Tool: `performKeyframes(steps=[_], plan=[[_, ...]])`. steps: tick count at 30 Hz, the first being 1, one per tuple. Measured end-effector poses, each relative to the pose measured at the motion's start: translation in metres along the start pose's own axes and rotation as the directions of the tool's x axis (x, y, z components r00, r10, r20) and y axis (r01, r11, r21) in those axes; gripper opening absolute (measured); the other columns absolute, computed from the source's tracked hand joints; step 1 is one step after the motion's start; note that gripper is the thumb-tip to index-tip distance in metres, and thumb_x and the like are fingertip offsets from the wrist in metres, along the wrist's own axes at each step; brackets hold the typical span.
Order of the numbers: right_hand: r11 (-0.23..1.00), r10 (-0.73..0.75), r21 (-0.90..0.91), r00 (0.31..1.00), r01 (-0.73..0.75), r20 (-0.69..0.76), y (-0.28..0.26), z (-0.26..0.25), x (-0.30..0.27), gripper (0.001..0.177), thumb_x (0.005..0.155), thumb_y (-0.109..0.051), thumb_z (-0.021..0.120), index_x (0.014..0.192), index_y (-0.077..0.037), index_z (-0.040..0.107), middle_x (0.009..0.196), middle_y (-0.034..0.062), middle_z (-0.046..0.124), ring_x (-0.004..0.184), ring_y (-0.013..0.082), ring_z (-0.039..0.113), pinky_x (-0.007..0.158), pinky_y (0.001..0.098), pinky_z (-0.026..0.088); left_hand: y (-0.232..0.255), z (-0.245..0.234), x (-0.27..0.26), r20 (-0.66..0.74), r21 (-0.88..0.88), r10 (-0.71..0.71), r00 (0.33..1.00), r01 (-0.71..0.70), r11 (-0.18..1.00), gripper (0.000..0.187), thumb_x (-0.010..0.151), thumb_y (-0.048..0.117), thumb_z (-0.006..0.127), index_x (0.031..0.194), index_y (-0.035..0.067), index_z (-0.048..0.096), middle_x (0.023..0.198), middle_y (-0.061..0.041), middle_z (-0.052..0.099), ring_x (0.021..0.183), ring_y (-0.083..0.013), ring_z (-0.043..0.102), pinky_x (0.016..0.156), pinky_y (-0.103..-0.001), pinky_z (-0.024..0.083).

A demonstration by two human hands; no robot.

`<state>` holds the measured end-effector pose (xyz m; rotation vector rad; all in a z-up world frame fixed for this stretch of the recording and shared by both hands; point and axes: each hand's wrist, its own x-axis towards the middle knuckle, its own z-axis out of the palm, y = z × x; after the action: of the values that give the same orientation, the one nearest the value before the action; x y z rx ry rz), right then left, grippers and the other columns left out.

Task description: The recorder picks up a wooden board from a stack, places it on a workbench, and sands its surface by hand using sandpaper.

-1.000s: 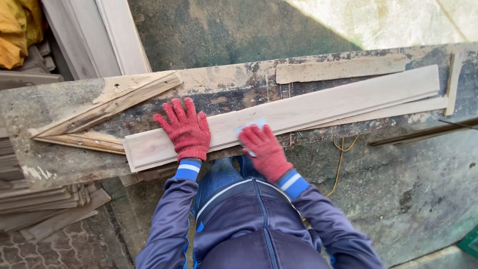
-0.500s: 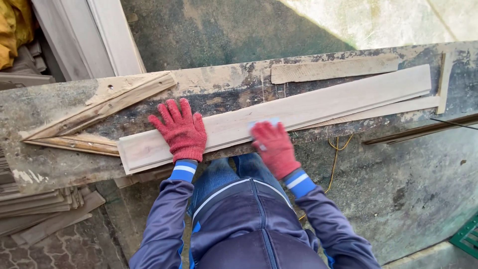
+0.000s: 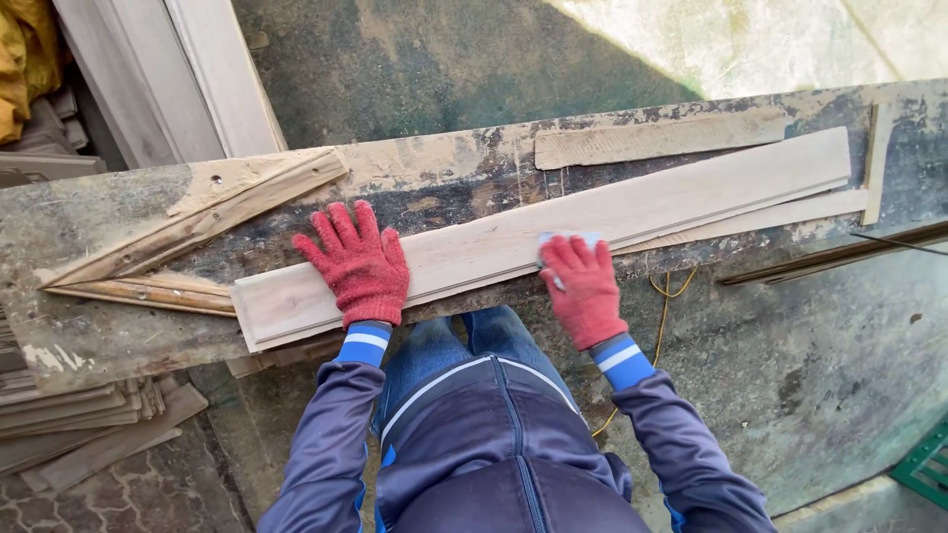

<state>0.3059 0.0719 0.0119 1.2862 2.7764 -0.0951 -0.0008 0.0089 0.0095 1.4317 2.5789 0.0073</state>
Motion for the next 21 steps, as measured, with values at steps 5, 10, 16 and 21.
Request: performKeyframes(steps=[5, 10, 16, 21], plan=[[0.997, -0.046, 0.063, 0.999, 0.048, -0.024, -0.063, -0.012, 0.016, 0.047, 0.098, -0.046, 0.055, 0.136, -0.020, 0.065, 0.140, 0.0080, 0.064, 0.138, 0.0294, 0.052, 0.119, 0.0548, 0.032, 0.000, -0.001, -0.002, -0.024, 0.002, 0.004, 1.000, -0.004, 1.000, 0.060, 0.106, 0.045, 0.043, 0.152, 0.009, 0.055, 0.157, -0.027, 0.048, 0.151, -0.0469, 0.033, 0.122, -0.072, 0.005], [0.985, -0.115, 0.118, 0.991, 0.122, -0.064, -0.043, -0.004, 0.013, 0.043, 0.098, -0.048, 0.057, 0.135, -0.026, 0.067, 0.142, 0.0013, 0.063, 0.143, 0.0242, 0.046, 0.123, 0.0538, 0.028, -0.002, 0.001, -0.001, -0.015, 0.004, 0.013, 1.000, -0.013, 1.000, 0.061, 0.105, 0.046, 0.043, 0.152, 0.009, 0.055, 0.156, -0.027, 0.048, 0.151, -0.0467, 0.033, 0.122, -0.071, 0.005], [0.975, 0.222, -0.070, 0.951, -0.212, 0.215, 0.039, 0.036, 0.000, 0.051, 0.110, -0.050, 0.036, 0.152, -0.027, 0.053, 0.160, 0.0000, 0.047, 0.152, 0.0221, 0.035, 0.128, 0.0470, 0.014, -0.001, 0.000, -0.001, -0.013, 0.000, -0.006, 1.000, 0.006, 1.000, 0.060, 0.105, 0.046, 0.043, 0.152, 0.009, 0.055, 0.156, -0.027, 0.048, 0.151, -0.0468, 0.033, 0.121, -0.072, 0.006], [0.992, -0.118, -0.049, 0.983, 0.113, -0.139, -0.075, 0.030, 0.035, 0.055, 0.098, -0.035, 0.057, 0.149, -0.013, 0.055, 0.154, 0.0167, 0.053, 0.146, 0.0345, 0.045, 0.125, 0.0552, 0.030, -0.002, 0.005, -0.002, -0.005, -0.001, 0.009, 1.000, -0.009, 1.000, 0.063, 0.105, 0.046, 0.042, 0.154, 0.008, 0.053, 0.158, -0.029, 0.046, 0.151, -0.0483, 0.031, 0.122, -0.071, 0.007]])
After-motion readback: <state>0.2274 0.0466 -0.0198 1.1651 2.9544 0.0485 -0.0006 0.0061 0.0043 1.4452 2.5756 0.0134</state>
